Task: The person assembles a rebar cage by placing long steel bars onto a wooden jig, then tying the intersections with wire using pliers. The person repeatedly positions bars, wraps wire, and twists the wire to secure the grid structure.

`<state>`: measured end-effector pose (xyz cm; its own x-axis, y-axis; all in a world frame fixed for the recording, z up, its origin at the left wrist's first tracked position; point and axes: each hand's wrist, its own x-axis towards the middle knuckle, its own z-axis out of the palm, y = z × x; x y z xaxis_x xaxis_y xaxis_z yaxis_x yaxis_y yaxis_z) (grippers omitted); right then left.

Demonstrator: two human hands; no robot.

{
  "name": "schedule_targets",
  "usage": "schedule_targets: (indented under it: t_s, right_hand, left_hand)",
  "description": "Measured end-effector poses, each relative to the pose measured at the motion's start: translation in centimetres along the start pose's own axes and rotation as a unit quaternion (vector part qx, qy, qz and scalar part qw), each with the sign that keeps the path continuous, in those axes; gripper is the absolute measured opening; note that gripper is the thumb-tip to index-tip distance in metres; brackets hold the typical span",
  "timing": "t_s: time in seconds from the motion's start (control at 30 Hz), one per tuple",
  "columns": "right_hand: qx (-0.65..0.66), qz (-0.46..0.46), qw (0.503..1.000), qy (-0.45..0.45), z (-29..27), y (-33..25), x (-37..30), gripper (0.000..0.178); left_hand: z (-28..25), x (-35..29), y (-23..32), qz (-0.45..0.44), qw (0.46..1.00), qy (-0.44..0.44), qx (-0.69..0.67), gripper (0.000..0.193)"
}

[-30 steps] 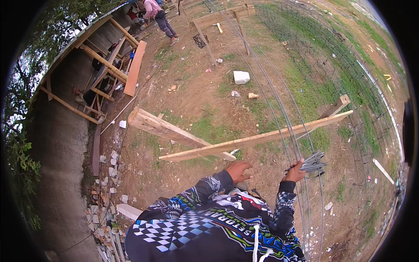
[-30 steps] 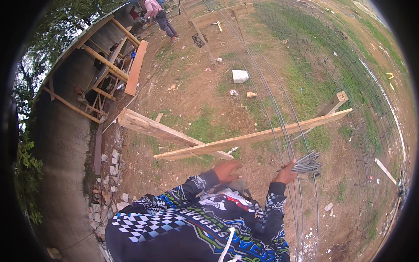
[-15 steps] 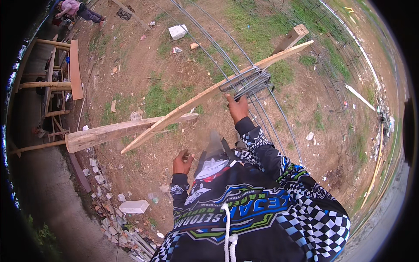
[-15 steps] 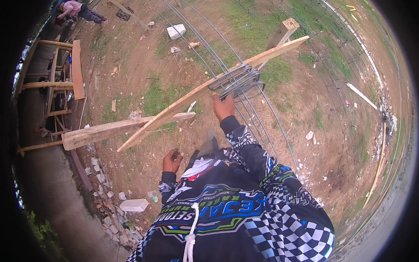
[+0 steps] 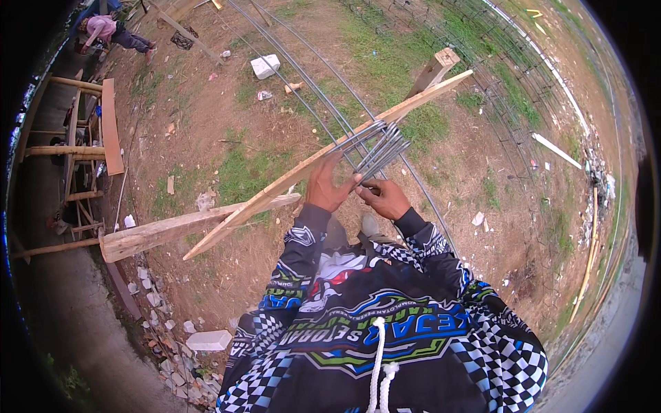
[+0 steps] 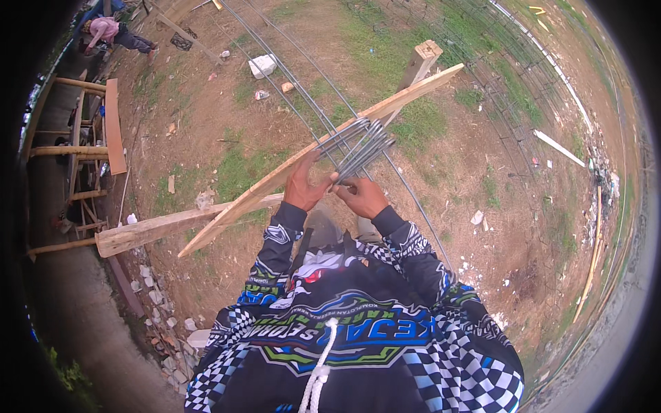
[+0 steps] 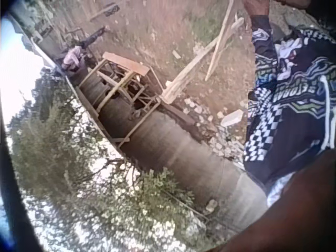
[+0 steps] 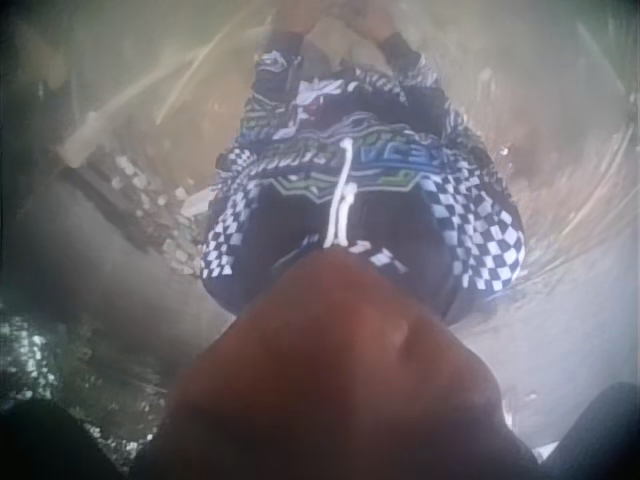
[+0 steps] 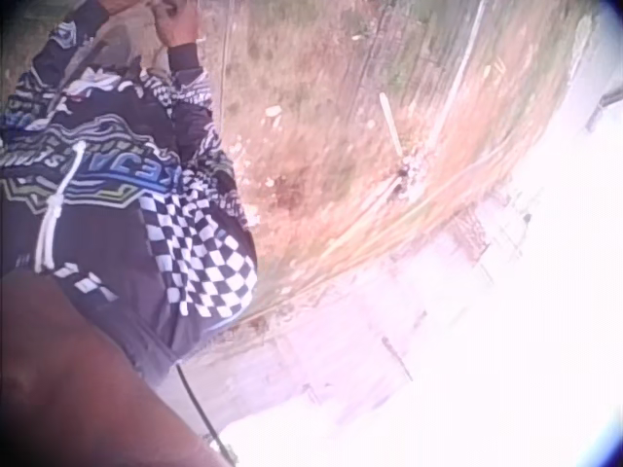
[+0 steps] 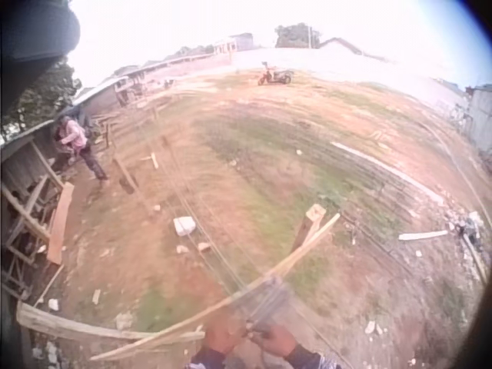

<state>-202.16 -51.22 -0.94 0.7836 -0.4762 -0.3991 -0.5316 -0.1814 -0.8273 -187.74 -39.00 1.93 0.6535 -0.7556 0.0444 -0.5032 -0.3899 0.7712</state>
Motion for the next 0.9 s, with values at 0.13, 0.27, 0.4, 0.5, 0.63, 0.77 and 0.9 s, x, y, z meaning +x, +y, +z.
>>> schedule_targets:
  t_s: [0.13, 0.27, 0.4, 0.5, 0.63, 0.77, 0.9]
  right_hand:
    - [-0.053, -0.028, 0.972, 0.227, -0.2, 1.2, -2.5, 0.045]
    - [-0.195, 0.007, 0.894, 0.404, -0.6, 4.6, -4.7, 0.068]
    - [-0.264, 0.157, 0.894, 0.326, -0.9, 5.8, -7.0, 0.109]
    - [-0.284, 0.167, 0.904, 0.272, -0.6, 4.7, -7.4, 0.133]
    - [-0.342, 0.151, 0.892, 0.255, 0.4, 4.2, -8.0, 0.128]
    - [-0.258, 0.186, 0.927, 0.199, -0.5, 5.6, -7.0, 0.109]
    - [-0.298, 0.113, 0.913, 0.254, -0.8, 6.8, -6.9, 0.104]
  left_hand:
    - [4.5, 6.0, -0.6, 0.099, 0.959, -0.099, 0.246, 0.111]
    - [5.3, 8.1, 0.2, 0.093, 0.951, -0.182, 0.234, 0.124]
    - [6.8, 9.6, 1.2, 0.099, 0.938, -0.229, 0.242, 0.111]
    - [7.7, 10.0, 2.7, 0.084, 0.922, -0.268, 0.266, 0.112]
    - [8.1, 10.2, 2.9, 0.059, 0.922, -0.272, 0.268, 0.115]
    - [9.3, 9.3, 2.4, 0.059, 0.939, -0.229, 0.252, 0.112]
    - [8.9, 10.3, 4.1, 0.009, 0.921, -0.304, 0.245, 0.109]
